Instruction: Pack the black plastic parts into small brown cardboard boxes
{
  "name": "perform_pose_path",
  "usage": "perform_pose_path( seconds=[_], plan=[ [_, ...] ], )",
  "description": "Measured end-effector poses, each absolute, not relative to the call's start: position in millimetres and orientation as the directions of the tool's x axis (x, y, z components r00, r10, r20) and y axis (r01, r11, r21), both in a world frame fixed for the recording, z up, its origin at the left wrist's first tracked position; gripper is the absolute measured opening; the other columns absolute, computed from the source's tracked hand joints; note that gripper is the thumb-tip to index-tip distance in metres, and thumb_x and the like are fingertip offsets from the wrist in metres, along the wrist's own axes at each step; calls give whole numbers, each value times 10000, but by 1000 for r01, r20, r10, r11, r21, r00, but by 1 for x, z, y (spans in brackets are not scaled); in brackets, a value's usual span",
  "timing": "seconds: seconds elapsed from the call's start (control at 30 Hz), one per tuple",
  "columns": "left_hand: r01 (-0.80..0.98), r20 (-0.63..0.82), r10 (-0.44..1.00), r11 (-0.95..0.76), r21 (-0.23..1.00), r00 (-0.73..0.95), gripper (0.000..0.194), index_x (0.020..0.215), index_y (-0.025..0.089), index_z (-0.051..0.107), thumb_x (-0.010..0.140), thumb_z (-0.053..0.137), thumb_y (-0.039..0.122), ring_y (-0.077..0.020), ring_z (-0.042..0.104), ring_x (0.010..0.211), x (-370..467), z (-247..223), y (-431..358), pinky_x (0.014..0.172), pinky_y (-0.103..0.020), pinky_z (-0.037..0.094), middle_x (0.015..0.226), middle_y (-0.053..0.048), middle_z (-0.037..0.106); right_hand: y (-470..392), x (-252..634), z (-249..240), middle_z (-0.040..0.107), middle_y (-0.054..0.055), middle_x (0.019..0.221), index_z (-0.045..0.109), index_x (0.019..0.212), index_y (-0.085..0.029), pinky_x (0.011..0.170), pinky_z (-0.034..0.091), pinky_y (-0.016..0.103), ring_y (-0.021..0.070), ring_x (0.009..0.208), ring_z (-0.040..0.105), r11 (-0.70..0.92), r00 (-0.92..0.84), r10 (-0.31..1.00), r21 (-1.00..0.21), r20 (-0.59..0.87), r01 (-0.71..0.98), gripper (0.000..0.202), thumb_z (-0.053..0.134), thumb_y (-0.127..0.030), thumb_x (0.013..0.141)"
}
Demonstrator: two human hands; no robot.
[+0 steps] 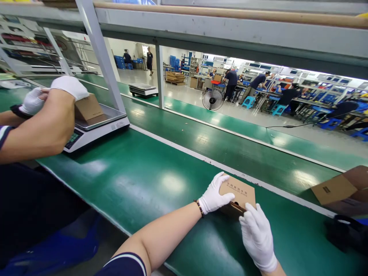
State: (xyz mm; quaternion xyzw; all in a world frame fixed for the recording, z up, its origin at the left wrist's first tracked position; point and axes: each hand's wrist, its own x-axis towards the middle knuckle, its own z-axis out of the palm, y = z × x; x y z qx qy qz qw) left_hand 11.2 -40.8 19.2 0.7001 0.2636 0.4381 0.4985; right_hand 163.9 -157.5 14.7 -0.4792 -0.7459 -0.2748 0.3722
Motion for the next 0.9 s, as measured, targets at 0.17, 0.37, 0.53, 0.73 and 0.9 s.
perform_pose_path(
  seconds=[0.17,0.37,0.53,0.73,0.9],
  plan=[
    [-78,437,766,-457,886,471,668,1282,165,469,703,731,371,-296,384,1321,8,17,-35,1150,-476,288,1390,-145,383,-141,152,27,624,137,1027,532,1177,-158,844,528,498,262,962,609,307,-248,532,89,810,948,318,592,-180,865],
    [-78,422,732,-454,887,535,626,1332,184,424,811,613,474,-278,340,1355,7,11,-31,1164,-473,258,1423,-142,355,-136,151,31,639,106,962,572,1075,-154,863,518,464,243,925,614,405,-237,482,25,844,914,282,669,-155,810],
    [-99,407,750,-421,902,521,620,1309,189,438,793,634,471,-274,376,1327,8,12,-30,1148,-460,294,1403,-135,365,-134,151,30,630,113,980,585,1054,-175,829,523,487,251,884,606,279,-129,597,-55,792,959,202,584,-276,879],
    [-56,416,745,-457,888,522,619,1293,213,437,761,671,426,-279,394,1303,7,12,-31,1137,-471,308,1369,-116,389,-136,152,30,635,113,974,588,1044,-159,855,518,458,251,938,605,347,-172,529,-28,831,937,216,635,-221,843],
    [-76,436,739,-467,881,513,611,1282,196,442,765,655,441,-273,411,1284,7,13,-30,1132,-463,313,1346,-126,397,-138,153,32,628,113,972,578,1025,-161,851,519,476,249,927,601,341,-145,550,-62,822,938,206,628,-264,854]
  ],
)
